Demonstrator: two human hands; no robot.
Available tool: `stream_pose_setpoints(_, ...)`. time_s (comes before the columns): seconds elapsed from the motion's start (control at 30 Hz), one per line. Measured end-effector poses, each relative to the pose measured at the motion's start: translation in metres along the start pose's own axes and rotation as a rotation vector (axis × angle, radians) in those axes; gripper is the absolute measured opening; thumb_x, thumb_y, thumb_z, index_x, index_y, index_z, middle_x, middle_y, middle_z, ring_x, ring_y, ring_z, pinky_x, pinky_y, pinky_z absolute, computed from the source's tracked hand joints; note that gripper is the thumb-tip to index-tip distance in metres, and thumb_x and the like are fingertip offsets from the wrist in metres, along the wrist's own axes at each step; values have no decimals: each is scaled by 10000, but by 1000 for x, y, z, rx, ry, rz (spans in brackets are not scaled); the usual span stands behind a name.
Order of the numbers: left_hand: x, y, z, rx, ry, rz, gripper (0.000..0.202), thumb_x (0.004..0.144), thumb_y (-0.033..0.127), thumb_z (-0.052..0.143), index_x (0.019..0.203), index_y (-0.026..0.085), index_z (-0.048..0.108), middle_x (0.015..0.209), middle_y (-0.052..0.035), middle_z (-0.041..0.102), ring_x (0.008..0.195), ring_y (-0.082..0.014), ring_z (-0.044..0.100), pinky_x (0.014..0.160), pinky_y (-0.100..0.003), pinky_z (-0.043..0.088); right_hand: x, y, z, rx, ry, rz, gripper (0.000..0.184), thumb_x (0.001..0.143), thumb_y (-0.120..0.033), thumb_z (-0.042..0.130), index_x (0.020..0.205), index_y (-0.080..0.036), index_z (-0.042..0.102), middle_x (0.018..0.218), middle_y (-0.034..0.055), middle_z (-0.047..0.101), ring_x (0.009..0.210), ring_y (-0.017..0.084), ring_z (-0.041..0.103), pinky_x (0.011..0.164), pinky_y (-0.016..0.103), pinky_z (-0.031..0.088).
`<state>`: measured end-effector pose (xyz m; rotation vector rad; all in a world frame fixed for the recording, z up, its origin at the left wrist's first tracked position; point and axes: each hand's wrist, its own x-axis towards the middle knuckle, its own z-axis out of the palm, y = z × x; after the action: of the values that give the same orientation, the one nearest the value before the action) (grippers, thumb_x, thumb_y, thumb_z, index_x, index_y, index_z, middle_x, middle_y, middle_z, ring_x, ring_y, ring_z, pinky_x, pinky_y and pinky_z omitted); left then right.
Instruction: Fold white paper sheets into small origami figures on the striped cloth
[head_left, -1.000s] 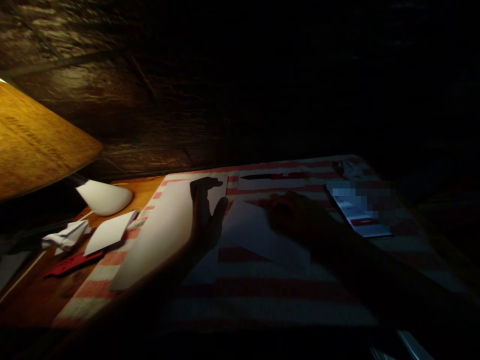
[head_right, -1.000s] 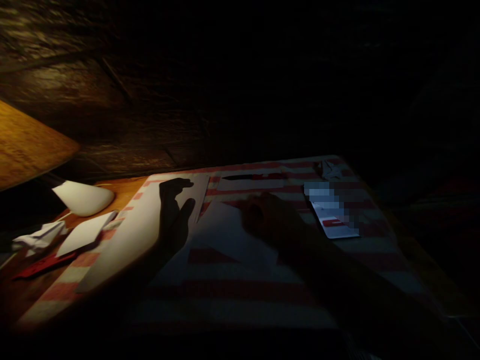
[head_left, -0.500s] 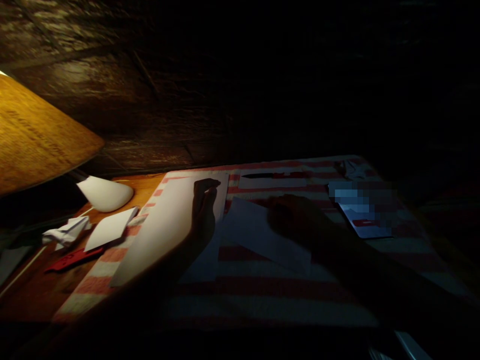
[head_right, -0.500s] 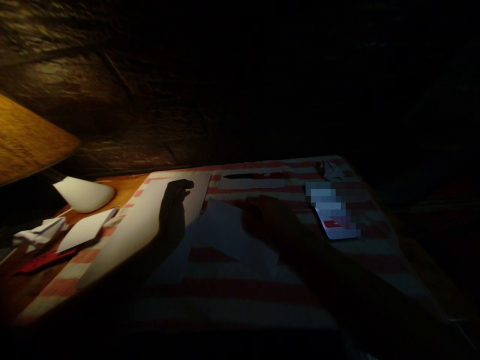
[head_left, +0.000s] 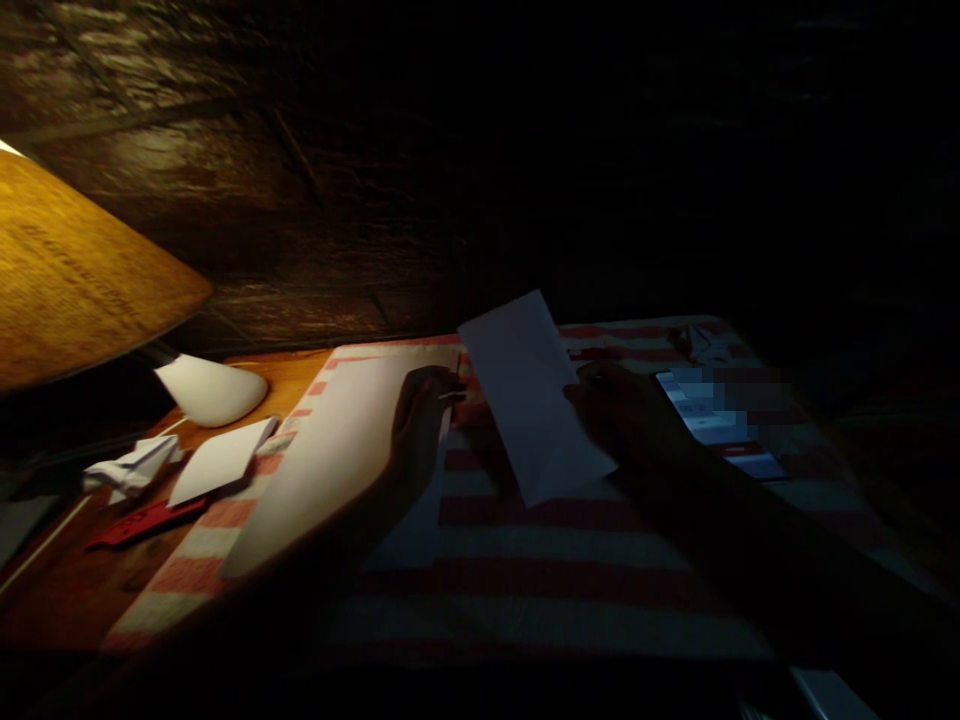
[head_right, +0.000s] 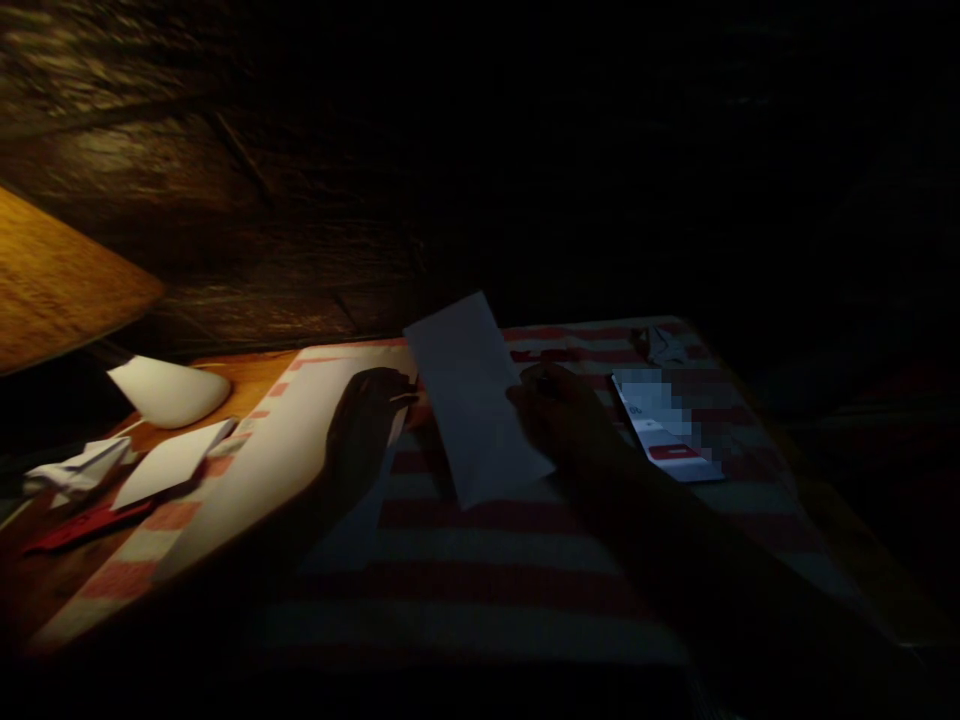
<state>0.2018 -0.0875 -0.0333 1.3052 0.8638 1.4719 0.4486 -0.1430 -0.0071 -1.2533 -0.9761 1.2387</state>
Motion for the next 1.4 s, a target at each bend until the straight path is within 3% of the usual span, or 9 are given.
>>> stream_pose_setpoints(0.1, -5, 3, 6, 30, -178, -170, 418, 872, 602, 636, 919, 190, 692, 821, -53, 673, 734, -181, 646, 670, -310, 535, -2, 6, 3, 69, -58, 8, 253, 751, -320, 801, 774, -211, 574, 681, -45, 562, 572, 98, 519, 525, 238, 389)
stream_pose_setpoints(0.23, -11, 6, 12, 218, -168, -198, 366, 823, 534, 724, 742, 182, 662, 646, 7, 580, 593, -131, 547, 509, -231, 434, -5, 12, 10, 84, -123, 87, 305, 725, -343, 834, 768, -209, 563, 640, -48, 553, 538, 104, 502, 500, 246, 376)
stream_pose_setpoints(0.4, -13, 11, 16, 288, -169, -228, 354, 819, 505, 726, 695, 183, 648, 574, 25, 520, 512, -110, 475, 418, -211, 330, -1, 13, 11, 95, -148, 70, 299, 759, -389, 812, 731, -193, 588, 632, -49, 545, 538, 92, 483, 511, 243, 363)
stream_pose_setpoints(0.63, -14, 16, 21, 229, -227, -216, 288, 791, 463, 749, 773, 180, 700, 682, -6, 636, 617, -131, 562, 540, -232, 437, -1, 13, 8, 95, -158, 30, 297, 739, -362, 828, 708, -202, 580, 670, -35, 570, 594, 110, 519, 571, 265, 420)
stream_pose_setpoints(0.87, -20, 17, 23, 193, -271, -300, 313, 764, 484, 761, 711, 180, 707, 663, -14, 650, 609, -144, 565, 548, -253, 435, -5, 11, 9, 59, -149, 49, 231, 787, -359, 788, 771, -180, 644, 719, 2, 625, 628, 132, 570, 578, 281, 451)
stream_pose_setpoints(1.03, -21, 14, 21, 195, -238, -323, 319, 775, 487, 744, 681, 186, 695, 622, -3, 610, 575, -134, 525, 512, -245, 392, -2, 13, 7, 52, -139, 30, 184, 780, -324, 793, 794, -179, 680, 712, 1, 663, 603, 124, 591, 563, 270, 455)
stream_pose_setpoints(1.17, -21, 12, 19, 215, -206, -322, 302, 793, 451, 730, 652, 189, 678, 622, -7, 605, 586, -143, 533, 517, -255, 406, -4, 11, 8, 85, -157, 44, 190, 786, -314, 782, 928, -202, 723, 825, 27, 726, 669, 154, 655, 611, 298, 512)
stream_pose_setpoints(1.27, -20, 13, 20, 162, -204, -309, 186, 794, 380, 727, 768, 197, 736, 690, -17, 660, 653, -170, 592, 559, -270, 452, -7, 7, 9, 61, -128, 30, 221, 776, -313, 784, 970, -220, 733, 879, 37, 743, 709, 169, 673, 642, 314, 535)
stream_pose_setpoints(1.4, -18, 17, 18, 144, -210, -260, 122, 773, 296, 718, 838, 214, 779, 759, -36, 720, 712, -204, 646, 597, -294, 491, -9, 5, 7, 59, -116, -6, 143, 775, -301, 760, 892, -219, 752, 803, 23, 725, 662, 150, 640, 599, 287, 501)
